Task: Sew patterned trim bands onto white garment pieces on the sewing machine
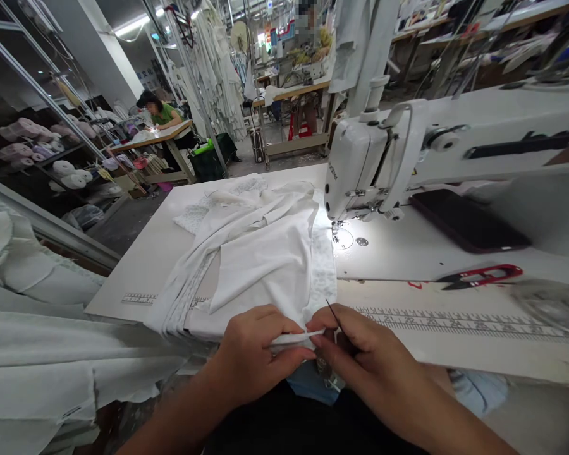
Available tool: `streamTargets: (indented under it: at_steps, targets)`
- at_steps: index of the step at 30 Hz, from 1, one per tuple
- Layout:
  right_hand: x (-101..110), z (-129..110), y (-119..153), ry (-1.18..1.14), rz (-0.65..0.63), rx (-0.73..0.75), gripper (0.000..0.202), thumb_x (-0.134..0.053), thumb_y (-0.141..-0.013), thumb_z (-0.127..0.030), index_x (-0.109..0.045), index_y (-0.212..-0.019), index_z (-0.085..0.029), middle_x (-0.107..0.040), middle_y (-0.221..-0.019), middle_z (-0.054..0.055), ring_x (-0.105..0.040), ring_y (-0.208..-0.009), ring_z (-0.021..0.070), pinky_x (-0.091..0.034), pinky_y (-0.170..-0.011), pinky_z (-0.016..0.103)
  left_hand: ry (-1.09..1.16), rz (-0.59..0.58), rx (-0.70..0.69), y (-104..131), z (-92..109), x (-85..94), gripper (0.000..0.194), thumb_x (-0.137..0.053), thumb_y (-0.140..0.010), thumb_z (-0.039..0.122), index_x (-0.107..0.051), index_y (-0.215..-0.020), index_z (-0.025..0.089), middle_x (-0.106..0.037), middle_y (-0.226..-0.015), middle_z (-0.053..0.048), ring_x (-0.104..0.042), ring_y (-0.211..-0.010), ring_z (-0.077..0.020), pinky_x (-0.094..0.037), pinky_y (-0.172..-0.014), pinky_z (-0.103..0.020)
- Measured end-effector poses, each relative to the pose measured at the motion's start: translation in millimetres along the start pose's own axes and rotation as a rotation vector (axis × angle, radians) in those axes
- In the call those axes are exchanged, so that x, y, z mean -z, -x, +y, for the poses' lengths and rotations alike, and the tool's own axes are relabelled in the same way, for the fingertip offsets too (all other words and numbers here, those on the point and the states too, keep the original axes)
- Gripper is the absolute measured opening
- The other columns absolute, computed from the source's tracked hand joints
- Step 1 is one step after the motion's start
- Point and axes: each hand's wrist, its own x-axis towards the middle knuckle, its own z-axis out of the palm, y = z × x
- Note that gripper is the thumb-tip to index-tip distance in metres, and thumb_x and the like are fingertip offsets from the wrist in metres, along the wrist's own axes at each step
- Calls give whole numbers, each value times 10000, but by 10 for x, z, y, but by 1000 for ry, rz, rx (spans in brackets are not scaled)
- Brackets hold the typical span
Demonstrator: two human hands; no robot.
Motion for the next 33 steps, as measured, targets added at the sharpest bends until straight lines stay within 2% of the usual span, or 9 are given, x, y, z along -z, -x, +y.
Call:
streamTargets:
  at_steps: [2, 8, 13, 18, 24, 29, 33]
  targets:
    - [-12, -1, 8, 18, 17, 32, 154, -432, -967, -305, -564, -904, -258, -617, -776, -11, -579, -696, 141, -438, -571, 251, -36, 52, -43, -2, -3, -18, 41, -660, -838, 211, -685, -858, 186, -691, -744, -29, -627, -704, -151, -481, -654, -253]
    - [-53, 39, 20, 77, 71, 138, 155, -423, -977, -248, -553, -894, -259, -580, -791, -8, -559, -706, 136, -451, -635, 258, -125, 158, -147, 28, -33, -53, 85, -629, -828, 111, -682, -851, 173, -681, -742, -34, -626, -697, -143, -495, -643, -250]
    - [-66, 66, 0, 67, 69, 234, 143, -433, -971, -190, -554, -940, -258, -579, -887, 11, -563, -812, 143, -462, -693, 267, -159, 145, -156, 40, -56, -50, 102, -652, -808, 104, -664, -870, 184, -681, -755, -22, -606, -713, -146, -488, -663, -264]
    - [-72, 50, 9, 108, 85, 250, 140, -441, -960, -180, -552, -893, -233, -585, -882, 17, -569, -801, 142, -471, -687, 270, -132, 113, -127, 13, -17, -52, 93, -636, -798, 115, -650, -862, 180, -686, -785, -30, -610, -728, -151, -491, -674, -270]
    - [-37, -6, -12, 154, 16, 157, 205, -417, -960, -206, -499, -773, -223, -567, -764, -3, -547, -704, 139, -440, -629, 274, -153, 95, -33, 0, 42, -68, 118, -571, -702, 56, -615, -709, 164, -630, -659, -24, -578, -623, -142, -445, -589, -258]
    - [13, -36, -26, 94, -42, -2, 187, -440, -955, -276, -542, -804, -232, -583, -760, -14, -550, -703, 138, -421, -606, 259, -63, 32, 55, -16, 39, -1, 147, -548, -715, 54, -646, -758, 156, -638, -681, -23, -587, -645, -132, -441, -608, -235]
    - [29, -15, -36, -2, -52, -112, 182, -475, -933, -325, -572, -810, -233, -584, -738, -23, -532, -668, 128, -408, -575, 242, 77, -41, 195, -10, 18, 76, 139, -561, -754, 86, -678, -782, 156, -643, -701, -16, -586, -643, -114, -439, -609, -211]
